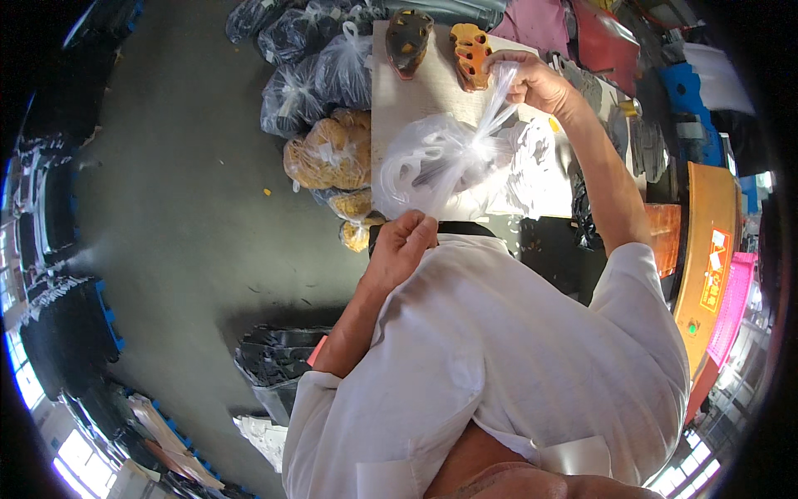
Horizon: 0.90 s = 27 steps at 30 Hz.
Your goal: The person uses a wooden cookie-cutter-like tool to press shapes into a white sheet on a workbench, then removes the cut pieces and places them into plastic bags. The person ties the bags and sets them aside, repeating the cutting and bagging cycle.
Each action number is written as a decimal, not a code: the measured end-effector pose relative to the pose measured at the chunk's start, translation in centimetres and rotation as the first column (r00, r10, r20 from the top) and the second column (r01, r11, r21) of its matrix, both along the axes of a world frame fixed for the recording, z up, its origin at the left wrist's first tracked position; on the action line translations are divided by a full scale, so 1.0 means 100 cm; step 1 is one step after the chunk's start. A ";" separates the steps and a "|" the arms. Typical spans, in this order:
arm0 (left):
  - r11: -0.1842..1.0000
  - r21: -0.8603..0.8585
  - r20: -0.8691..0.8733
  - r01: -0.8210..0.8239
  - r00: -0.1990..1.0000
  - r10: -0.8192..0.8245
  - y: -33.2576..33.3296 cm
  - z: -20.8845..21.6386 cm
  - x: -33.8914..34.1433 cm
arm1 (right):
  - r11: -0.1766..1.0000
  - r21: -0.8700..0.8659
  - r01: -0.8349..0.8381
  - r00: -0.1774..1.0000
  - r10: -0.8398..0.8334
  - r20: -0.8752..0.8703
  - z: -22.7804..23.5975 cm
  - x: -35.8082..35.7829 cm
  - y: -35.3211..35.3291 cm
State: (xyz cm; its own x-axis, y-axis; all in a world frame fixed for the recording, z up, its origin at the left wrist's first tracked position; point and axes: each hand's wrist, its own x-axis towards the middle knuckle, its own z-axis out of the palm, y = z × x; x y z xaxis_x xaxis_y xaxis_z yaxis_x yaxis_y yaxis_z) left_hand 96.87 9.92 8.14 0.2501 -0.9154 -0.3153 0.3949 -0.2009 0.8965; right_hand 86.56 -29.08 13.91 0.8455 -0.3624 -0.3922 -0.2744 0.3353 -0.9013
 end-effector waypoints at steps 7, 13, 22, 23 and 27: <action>0.990 0.142 0.003 -0.002 1.000 0.002 0.024 -0.053 -0.009 | 0.884 -0.101 0.456 0.836 -0.465 -0.293 -0.067 0.008 -0.010; 0.997 -0.075 0.306 0.023 0.952 0.001 0.013 -0.021 0.005 | 0.936 -0.176 0.306 0.885 -0.348 -0.309 -0.036 0.000 -0.001; 0.967 -0.247 0.007 0.066 0.998 -0.067 -0.138 0.046 0.038 | 0.987 0.021 -0.157 0.988 0.156 0.014 0.053 -0.035 0.076; 0.967 -0.217 0.075 0.133 0.990 -0.120 -0.148 0.045 0.036 | 0.974 0.149 -0.172 0.980 0.154 0.130 0.056 -0.036 0.086; 0.963 -0.207 0.220 0.173 0.967 -0.126 -0.173 0.035 0.025 | 0.991 0.031 -0.127 0.978 0.120 0.169 0.057 -0.040 0.119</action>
State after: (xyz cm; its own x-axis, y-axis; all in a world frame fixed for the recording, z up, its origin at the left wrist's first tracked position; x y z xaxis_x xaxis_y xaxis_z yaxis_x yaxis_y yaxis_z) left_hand 99.37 -7.34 11.62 0.1421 -0.9882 -0.0564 0.1812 -0.0300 0.9830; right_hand 82.53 -17.14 19.61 0.9375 -0.2376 -0.2544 -0.1629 0.3463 -0.9239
